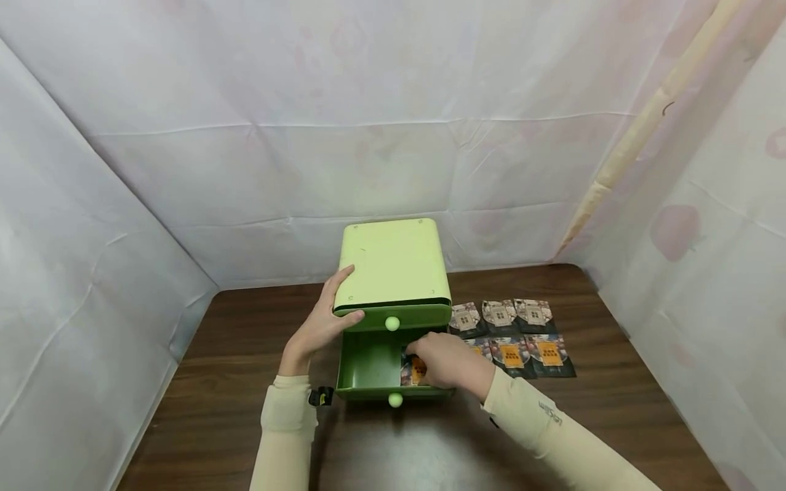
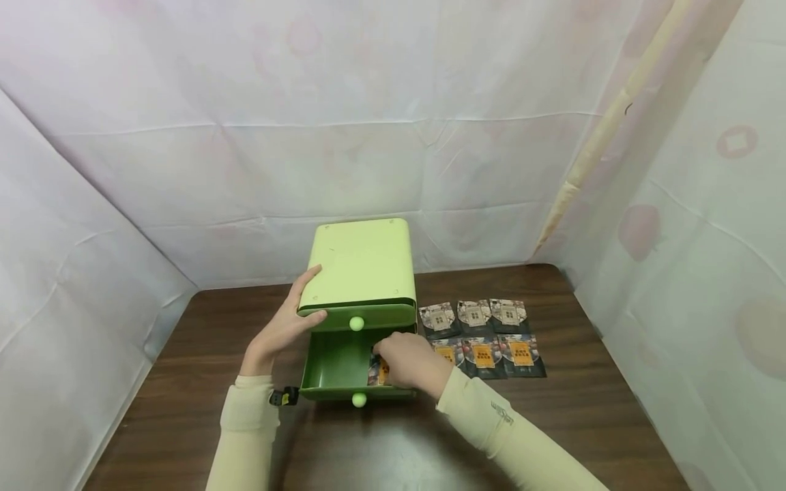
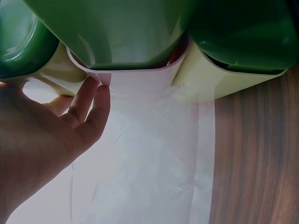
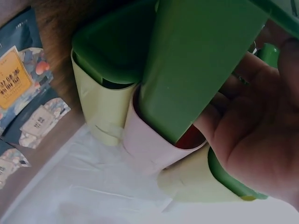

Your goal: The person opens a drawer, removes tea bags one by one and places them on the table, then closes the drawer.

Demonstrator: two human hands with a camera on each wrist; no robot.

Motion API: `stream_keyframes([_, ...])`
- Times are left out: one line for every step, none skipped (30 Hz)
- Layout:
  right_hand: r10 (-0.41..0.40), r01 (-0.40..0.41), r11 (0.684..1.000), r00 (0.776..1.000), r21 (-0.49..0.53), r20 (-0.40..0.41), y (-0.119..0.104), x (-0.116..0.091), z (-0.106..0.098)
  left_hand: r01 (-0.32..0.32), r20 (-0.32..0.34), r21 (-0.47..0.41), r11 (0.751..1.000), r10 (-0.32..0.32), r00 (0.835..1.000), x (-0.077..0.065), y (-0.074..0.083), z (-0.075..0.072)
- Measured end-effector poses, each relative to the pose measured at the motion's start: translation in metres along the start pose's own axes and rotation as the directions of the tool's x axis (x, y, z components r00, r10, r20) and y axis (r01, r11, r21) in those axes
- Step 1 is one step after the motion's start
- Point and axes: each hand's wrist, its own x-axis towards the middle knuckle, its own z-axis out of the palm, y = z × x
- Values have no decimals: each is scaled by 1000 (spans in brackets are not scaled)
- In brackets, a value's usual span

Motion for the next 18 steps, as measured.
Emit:
stream_keyframes([4, -4, 1000, 1000, -10, 10, -1, 1, 0, 2, 0, -1, 1000, -2, 1000, 0, 0, 0])
stream_keyframes([8, -8, 1000, 1000, -22, 20, -1, 1, -1, 5, 0, -2, 1000, -5, 1000, 0, 0, 0])
stream_keyframes([11, -10, 999, 1000, -30, 26, -2, 2, -1, 8, 0, -4, 1000, -8, 1000, 0, 0, 0])
stream_keyframes([15, -14, 999, 999, -40, 32, -3, 2, -1, 10, 0, -4, 1000, -10, 1000, 0, 0, 0])
stream_keyframes([19, -17, 999, 999, -46, 37, -3, 3, -1, 12, 0, -4, 1000, -12, 1000, 0, 0, 0])
stream_keyframes([21, -19, 999, 999, -49, 40, -4, 3, -1, 13, -1, -5, 1000, -13, 1000, 0, 0, 0])
stream_keyframes([23, -20, 998, 999, -53, 43, -4, 2, -1, 14, -2, -6, 1000, -14, 1000, 0, 0, 0])
stream_keyframes([20, -18, 998, 999, -61, 42, -5, 2, -1, 14, -3, -7, 1000, -14, 1000, 0, 0, 0])
stream_keyframes([22, -19, 998, 999, -66, 44, -5, 2, -1, 12, -4, -8, 1000, -12, 1000, 0, 0, 0])
stream_keyframes([26, -22, 997, 999, -75, 48, -6, 2, -2, 11, -4, -8, 1000, -11, 1000, 0, 0, 0])
stream_keyframes([32, -27, 996, 998, -82, 57, -7, 1, -2, 9, -3, -7, 1000, -9, 1000, 0, -1, 0])
stream_keyframes([37, -30, 995, 997, -90, 70, -7, 1, -2, 5, -1, -5, 1000, -5, 1000, 0, -1, 0])
stream_keyframes([44, -35, 994, 995, -99, 86, -8, 2, -2, 4, 1, -4, 1000, -4, 1000, 0, -1, 0])
stream_keyframes([53, -43, 993, 993, -106, 102, -8, 2, -2, 2, 3, -3, 1000, -2, 1000, 0, -1, 0])
stream_keyframes([61, -48, 992, 991, -113, 118, -9, 3, -2, 2, 4, -1, 1000, -2, 1000, 0, -1, 0])
stream_keyframes([62, -47, 992, 990, -121, 126, -9, 4, -2, 2, 4, -1, 1000, -2, 1000, 0, -1, 0])
stream_keyframes([62, -46, 991, 989, -125, 133, -9, 5, -2, 2, 3, -1, 1000, -2, 1000, 0, -1, 0])
stream_keyframes([60, -42, 991, 989, -130, 133, -8, 6, -1, 4, 0, -1, 1000, -4, 1000, 0, -1, 0])
